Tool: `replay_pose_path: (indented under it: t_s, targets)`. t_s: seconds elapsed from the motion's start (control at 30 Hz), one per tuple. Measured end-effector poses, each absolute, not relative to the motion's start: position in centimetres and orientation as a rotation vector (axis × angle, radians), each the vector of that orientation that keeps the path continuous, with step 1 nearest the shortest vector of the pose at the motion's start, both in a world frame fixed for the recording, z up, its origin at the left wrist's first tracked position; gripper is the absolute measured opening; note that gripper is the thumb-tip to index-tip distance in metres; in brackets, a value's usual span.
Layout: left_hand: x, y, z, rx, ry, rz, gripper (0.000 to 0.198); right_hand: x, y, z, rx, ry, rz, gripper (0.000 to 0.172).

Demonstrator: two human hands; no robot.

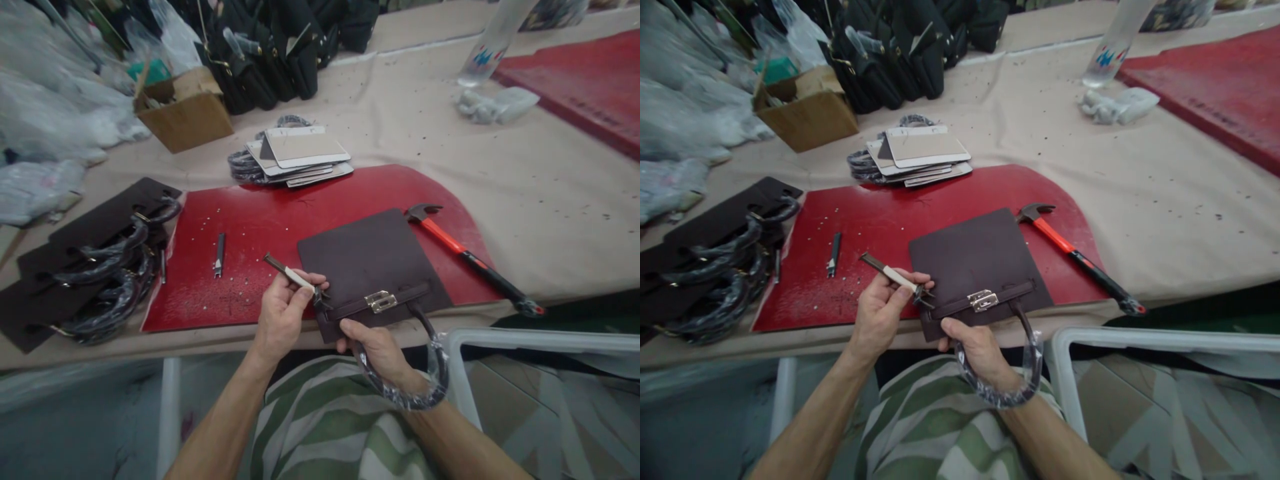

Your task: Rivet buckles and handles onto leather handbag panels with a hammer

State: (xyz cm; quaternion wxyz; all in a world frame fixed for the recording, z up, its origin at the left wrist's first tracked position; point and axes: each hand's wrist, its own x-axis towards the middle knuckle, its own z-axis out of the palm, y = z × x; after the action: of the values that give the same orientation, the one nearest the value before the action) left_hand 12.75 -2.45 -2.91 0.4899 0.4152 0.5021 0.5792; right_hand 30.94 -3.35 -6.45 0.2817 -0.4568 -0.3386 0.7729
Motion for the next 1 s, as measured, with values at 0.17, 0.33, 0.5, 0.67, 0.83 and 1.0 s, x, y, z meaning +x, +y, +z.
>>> replay_pose_path:
  t_s: [0.17, 0.33, 0.5, 0.67, 0.83, 1.0]
  targets:
    - [12.7, -3.0, -3.3, 0.915, 1.091, 1.494, 0.018, 30.8, -3.1, -7.0, -1.119, -0.864, 2.049, 0.047]
    - [12.7, -3.7, -3.7, 0.948, 1.122, 1.509, 0.019, 30.2, -3.2, -8.0, -1.095, -0.821, 2.047, 0.043]
    - [12.8, -4.0, -3.6, 0.987, 1.135, 1.477, 0.018, 30.1, -3.1, -7.4, -1.074, -0.805, 2.063, 0.043]
    - [12.9, -3.9, -2.7, 1.052, 1.197, 1.414, 0.017, 30.3, -3.1, -7.3, -1.099, -0.839, 2.069, 0.045]
    - [13.2, -3.9, -2.3, 1.122, 1.281, 1.384, 0.019, 30.5, -3.1, -7.5, -1.160, -0.900, 2.071, 0.048]
    - [13.6, -4.0, -2.6, 1.192, 1.347, 1.386, 0.021, 30.6, -2.7, -6.5, -1.161, -0.946, 2.091, 0.045]
